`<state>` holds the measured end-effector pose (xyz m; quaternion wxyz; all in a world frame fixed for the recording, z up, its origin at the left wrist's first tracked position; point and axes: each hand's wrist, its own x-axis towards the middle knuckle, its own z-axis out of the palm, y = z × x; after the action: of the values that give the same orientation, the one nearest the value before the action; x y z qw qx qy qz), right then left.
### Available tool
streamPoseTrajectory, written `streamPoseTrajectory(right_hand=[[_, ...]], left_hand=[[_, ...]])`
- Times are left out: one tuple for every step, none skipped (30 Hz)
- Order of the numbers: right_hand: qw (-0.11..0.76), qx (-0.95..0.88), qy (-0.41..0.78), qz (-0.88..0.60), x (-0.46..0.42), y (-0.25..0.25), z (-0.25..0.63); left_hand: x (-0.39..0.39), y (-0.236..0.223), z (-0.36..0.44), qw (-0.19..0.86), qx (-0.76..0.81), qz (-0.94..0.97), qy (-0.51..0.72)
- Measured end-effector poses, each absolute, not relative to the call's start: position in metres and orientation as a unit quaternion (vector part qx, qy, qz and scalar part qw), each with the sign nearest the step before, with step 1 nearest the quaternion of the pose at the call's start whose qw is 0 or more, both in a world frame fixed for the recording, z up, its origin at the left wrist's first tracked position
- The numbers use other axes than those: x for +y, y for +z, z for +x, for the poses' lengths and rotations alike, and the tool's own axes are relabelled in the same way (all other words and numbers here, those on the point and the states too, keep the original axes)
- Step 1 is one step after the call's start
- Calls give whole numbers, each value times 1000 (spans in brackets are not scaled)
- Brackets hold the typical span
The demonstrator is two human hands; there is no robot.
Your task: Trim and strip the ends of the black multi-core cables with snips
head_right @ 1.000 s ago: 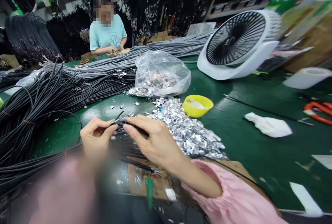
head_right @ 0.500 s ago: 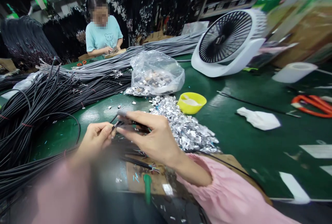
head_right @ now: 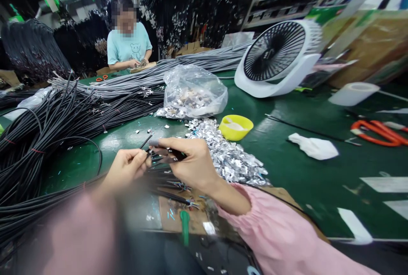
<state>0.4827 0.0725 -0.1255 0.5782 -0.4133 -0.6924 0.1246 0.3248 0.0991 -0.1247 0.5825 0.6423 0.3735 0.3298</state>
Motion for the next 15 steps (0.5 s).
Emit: streamPoseTrajectory(right_hand=[[570,-689,109,-434,72,-126,481],[563,-683,99,-454,72,-127,479],[559,-675,96,-472,72,-127,477],[558,-665,99,-486,72,-127,476],[561,-655,109,-495,73,-127,474],[564,-645,122,-502,73,-126,472],[566,-636,136,-507,74,-125,470],[569,-631,146,-507,75,-124,469],[572,-630,149,-503,75,-123,467],[577,-635,142,-494,76,-123,466],[579,-646,125,-481,76,-123,465],[580,-659,103,-467,77,-123,464],[578,-673,81,-454,77,-124,464],[575,-685,64,-443,77,-125,463],[571,-693,55,-437,78,-126,463]], left_hand=[[99,-126,326,580,378,638,337],[100,-127,326,579,382,633,343],[100,-127,327,580,387,627,348],[100,-127,329,581,393,618,354],[100,-127,330,583,400,607,363],[99,-127,331,584,405,595,375],[99,-127,332,586,409,582,389],[98,-127,334,584,411,571,405],[98,-128,335,577,414,564,421],[97,-129,336,566,418,561,435],[97,-131,337,551,425,563,446],[96,-133,339,531,433,566,458],[96,-135,340,503,443,575,470],[96,-137,340,465,452,591,480],[96,-138,341,413,459,617,488]])
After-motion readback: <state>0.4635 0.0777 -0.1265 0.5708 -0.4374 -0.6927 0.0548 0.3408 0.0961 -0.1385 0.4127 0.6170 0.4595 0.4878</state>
